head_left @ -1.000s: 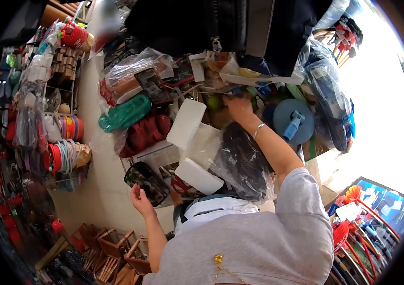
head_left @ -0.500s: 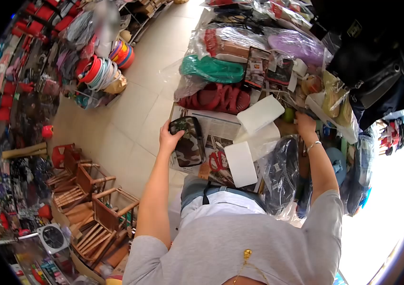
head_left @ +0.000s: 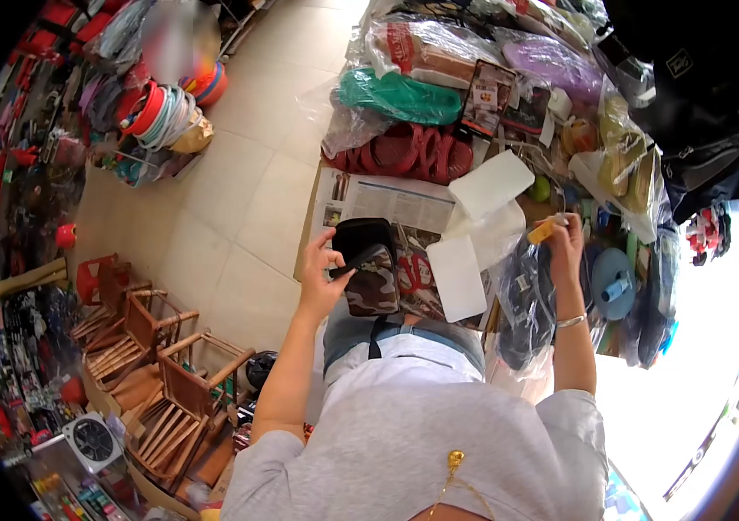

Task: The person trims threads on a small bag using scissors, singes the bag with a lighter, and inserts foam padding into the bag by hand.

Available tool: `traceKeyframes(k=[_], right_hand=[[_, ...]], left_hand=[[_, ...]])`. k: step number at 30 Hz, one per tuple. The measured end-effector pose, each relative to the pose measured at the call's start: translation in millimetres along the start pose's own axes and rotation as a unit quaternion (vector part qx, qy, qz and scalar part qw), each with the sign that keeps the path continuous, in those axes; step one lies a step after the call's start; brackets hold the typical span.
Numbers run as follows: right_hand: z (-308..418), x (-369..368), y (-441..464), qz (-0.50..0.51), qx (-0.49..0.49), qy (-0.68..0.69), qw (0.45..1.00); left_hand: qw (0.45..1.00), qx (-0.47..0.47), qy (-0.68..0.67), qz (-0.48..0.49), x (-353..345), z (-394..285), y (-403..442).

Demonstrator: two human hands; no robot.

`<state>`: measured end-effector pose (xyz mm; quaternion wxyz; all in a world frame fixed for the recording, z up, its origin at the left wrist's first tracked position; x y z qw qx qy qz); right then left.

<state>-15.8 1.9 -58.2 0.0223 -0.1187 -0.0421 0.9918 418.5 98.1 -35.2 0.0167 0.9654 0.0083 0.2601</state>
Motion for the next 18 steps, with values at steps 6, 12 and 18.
traceKeyframes(k=[6,12,18], right_hand=[[-62.3,-132.2,-63.1,0.112,-0.154,-0.012,0.982],[-77.8,-235.9,-62.6,0.199,-0.197,-0.157,0.947],[-91.0,-254.5,-48.3,0.155,-0.188,-0.225,0.943]], left_hand=[[0.989,-0.064,-0.066,0.118,-3.2,-0.9,-20.7],[0.978,-0.088,-0.076,0.174,12.5,6.6,-16.0],[0.963,-0.121,-0.029,0.239,26.6,2.6,-10.8]])
Point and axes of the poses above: each hand's wrist, its own y-axis towards the middle knuckle, its own x-axis out of the back of the hand, z = x × y, the point moved 6 cm from there along y, towards the middle knuckle, and after that the axes turned 9 degrees about z, right-handed, at the moved point
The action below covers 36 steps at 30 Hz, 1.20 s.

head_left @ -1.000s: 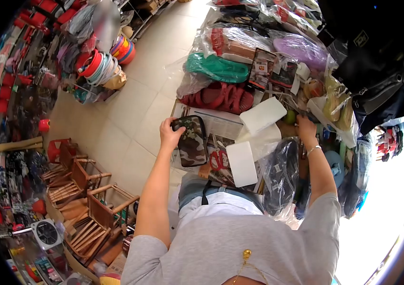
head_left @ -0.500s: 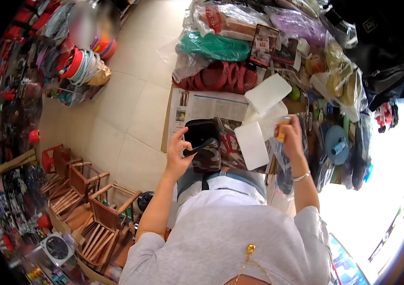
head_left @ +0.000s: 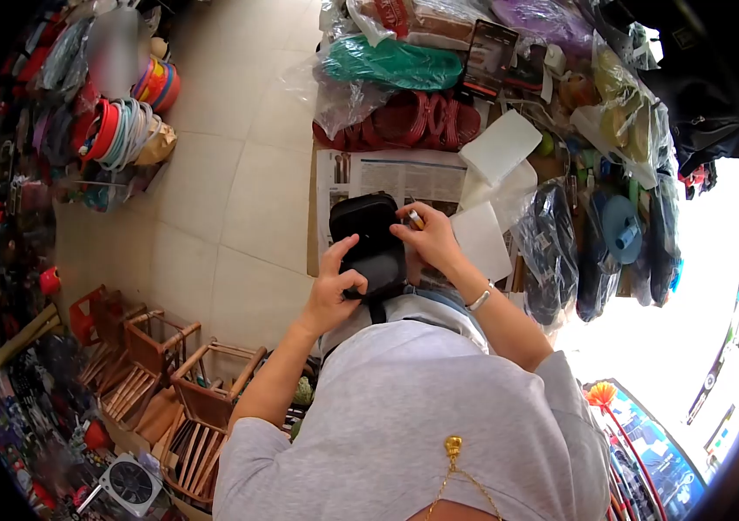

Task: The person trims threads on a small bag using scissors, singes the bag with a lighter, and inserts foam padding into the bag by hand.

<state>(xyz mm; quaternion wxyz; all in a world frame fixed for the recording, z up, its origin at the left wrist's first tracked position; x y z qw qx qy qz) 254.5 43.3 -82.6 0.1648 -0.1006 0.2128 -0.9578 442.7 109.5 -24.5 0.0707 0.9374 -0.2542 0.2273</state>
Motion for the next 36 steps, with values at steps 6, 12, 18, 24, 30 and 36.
traceKeyframes(k=[6,12,18,24,30,36], right_hand=[[10.9,-7.3,12.4,-0.042,0.096,0.005,0.994],[36.1,-12.1,-19.7,0.050,0.212,-0.136,0.966],[30.5,-19.5,-35.8,0.101,0.219,-0.196,0.950],[-6.2,0.2,-34.5,0.135,0.060,0.135,0.980],[-11.7,1.7,-34.8,0.143,0.004,0.236,0.961],[15.9,-15.8,-43.7,0.164,0.116,-0.155,0.967]], left_hand=[[0.994,-0.037,0.058,0.079,0.7,-14.3,5.0],[0.998,0.032,-0.041,-0.040,42.7,-18.7,21.3],[0.993,0.104,-0.044,-0.015,32.9,34.5,66.3],[0.987,0.151,-0.046,0.039,21.7,27.9,81.0],[0.991,0.109,0.066,0.035,17.0,-6.1,80.9],[0.984,0.157,0.072,0.036,22.3,15.5,77.7]])
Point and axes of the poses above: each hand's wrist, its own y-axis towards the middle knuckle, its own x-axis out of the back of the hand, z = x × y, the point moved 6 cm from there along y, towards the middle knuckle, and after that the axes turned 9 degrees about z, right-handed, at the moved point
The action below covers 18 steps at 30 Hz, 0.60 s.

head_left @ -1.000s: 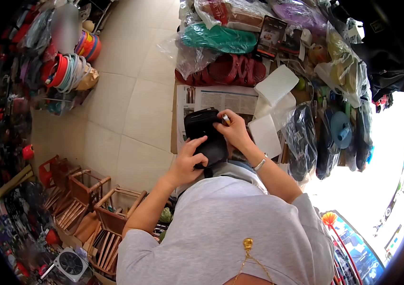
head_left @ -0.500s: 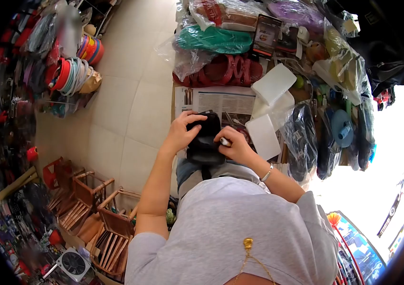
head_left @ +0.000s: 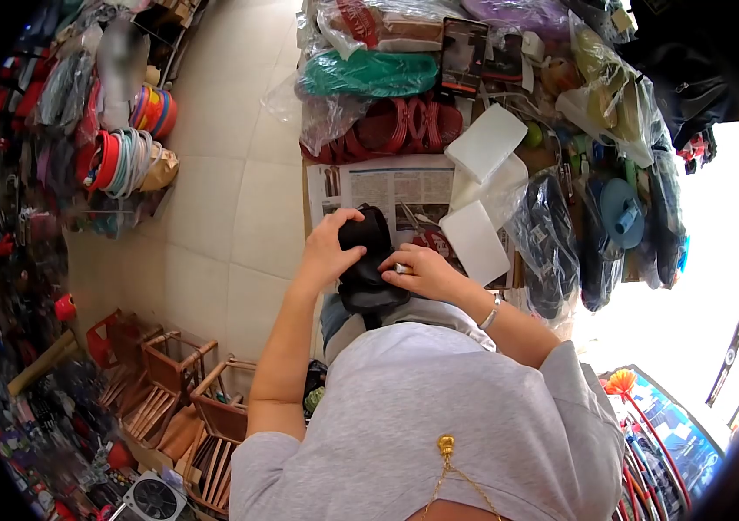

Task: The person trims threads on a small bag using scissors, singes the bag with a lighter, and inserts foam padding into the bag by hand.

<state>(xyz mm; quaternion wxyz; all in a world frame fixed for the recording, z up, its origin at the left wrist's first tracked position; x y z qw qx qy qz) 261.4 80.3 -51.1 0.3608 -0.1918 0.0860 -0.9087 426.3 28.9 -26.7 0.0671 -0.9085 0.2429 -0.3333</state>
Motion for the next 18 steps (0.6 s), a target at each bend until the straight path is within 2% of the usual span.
traceKeyframes(k=[2,3,4,5,6,8,13,16,18], right_hand=[[-8.8,-1.2,2.9,-0.015,0.033,0.016,0.999],[-21.4,-3.4,3.7,0.008,-0.028,0.213,0.977],[-31.9,-8.6,2.5,0.030,-0.088,0.400,0.912],[-34.2,-5.7,1.7,0.015,-0.060,0.522,0.851],[-34.6,-3.4,0.1,0.011,-0.062,0.521,0.851],[-35.4,-0.7,-2.7,-0.025,-0.058,0.660,0.748],[-27.0,12.9,-3.8,-0.040,-0.044,0.660,0.749],[-23.3,32.5,-3.1,-0.046,-0.028,0.636,0.770],[-27.5,57.3,-1.4,-0.082,0.014,0.578,0.812]], left_hand=[[0.998,0.040,-0.045,0.036,-0.6,10.3,5.2],[0.998,0.038,-0.045,0.035,-0.1,9.4,5.2],[0.998,0.039,-0.034,0.031,0.4,7.5,4.4],[0.999,0.039,-0.023,0.028,-0.7,5.3,3.4],[0.999,0.036,-0.026,0.030,-3.0,3.3,1.7],[1.000,0.022,-0.012,0.003,-2.5,-1.2,-2.9],[1.000,-0.003,0.002,-0.003,-2.8,-10.8,-8.1],[1.000,-0.016,-0.007,-0.012,-2.3,-8.0,-11.0],[0.999,-0.033,-0.016,-0.022,-3.4,-6.3,-11.9]])
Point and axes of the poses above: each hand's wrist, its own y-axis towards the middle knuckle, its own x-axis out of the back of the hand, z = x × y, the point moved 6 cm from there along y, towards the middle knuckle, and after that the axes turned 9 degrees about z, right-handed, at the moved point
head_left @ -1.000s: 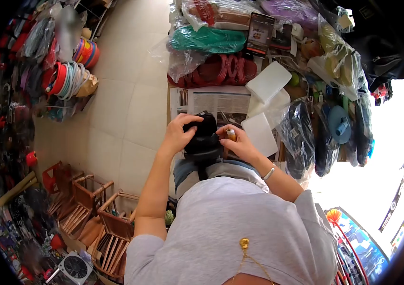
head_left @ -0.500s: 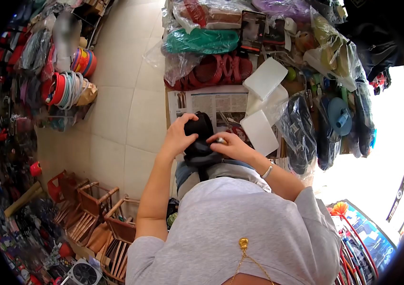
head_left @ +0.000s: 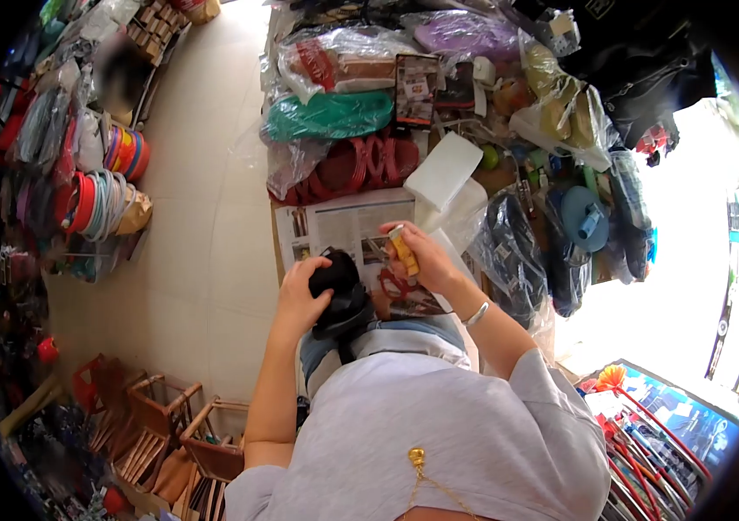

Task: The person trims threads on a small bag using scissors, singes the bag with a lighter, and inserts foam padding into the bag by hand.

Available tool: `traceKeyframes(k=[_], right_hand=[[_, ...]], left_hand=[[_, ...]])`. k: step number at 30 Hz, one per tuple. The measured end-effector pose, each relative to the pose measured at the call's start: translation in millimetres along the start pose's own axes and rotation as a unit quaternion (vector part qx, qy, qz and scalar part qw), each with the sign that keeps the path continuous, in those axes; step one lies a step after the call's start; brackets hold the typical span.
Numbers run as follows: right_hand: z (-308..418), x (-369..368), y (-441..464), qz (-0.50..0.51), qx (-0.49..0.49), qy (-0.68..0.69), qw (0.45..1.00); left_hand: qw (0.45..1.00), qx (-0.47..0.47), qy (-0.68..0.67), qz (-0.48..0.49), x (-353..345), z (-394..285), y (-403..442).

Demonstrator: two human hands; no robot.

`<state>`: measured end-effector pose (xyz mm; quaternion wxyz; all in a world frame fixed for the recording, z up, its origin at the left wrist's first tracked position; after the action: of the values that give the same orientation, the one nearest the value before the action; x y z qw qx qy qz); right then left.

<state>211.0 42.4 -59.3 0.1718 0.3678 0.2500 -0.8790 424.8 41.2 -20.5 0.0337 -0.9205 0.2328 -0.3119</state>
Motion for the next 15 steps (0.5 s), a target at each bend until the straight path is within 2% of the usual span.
traceKeyframes(k=[2,4,6,7,8,10,15], right_hand=[[38.8,26.1,13.0,-0.038,0.077,-0.140,0.986],[92.0,35.3,22.0,-0.128,0.159,-0.331,0.922],[134.0,49.9,34.2,-0.181,0.133,-0.581,0.782],[152.3,41.7,37.4,-0.170,0.179,-0.709,0.661],[160.6,51.4,46.1,-0.157,0.212,-0.780,0.568],[174.2,66.9,62.0,-0.171,0.148,-0.838,0.497],[197.0,83.0,91.4,-0.124,0.080,-0.883,0.445]], left_hand=[[1.000,0.012,0.004,-0.009,0.5,3.2,-3.4],[1.000,0.010,0.001,-0.011,1.8,0.8,-5.2],[1.000,0.013,0.004,-0.013,2.8,0.1,-6.2],[1.000,0.009,0.004,-0.018,3.6,-1.1,-6.7],[1.000,0.011,0.005,-0.018,3.9,-1.9,-7.4],[1.000,0.012,0.004,-0.026,4.6,-3.3,-9.0],[0.999,0.015,0.011,-0.035,4.5,-4.1,-12.5]])
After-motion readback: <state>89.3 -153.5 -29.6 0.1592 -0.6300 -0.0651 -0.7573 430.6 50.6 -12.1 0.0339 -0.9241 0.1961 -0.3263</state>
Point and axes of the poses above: each hand's wrist, its own y-axis towards the middle knuckle, its own x-axis out of the back of the hand, z = x × y, the point moved 6 cm from there along y, towards the middle knuckle, and after that the axes turned 9 degrees about z, right-handed, at the moved point
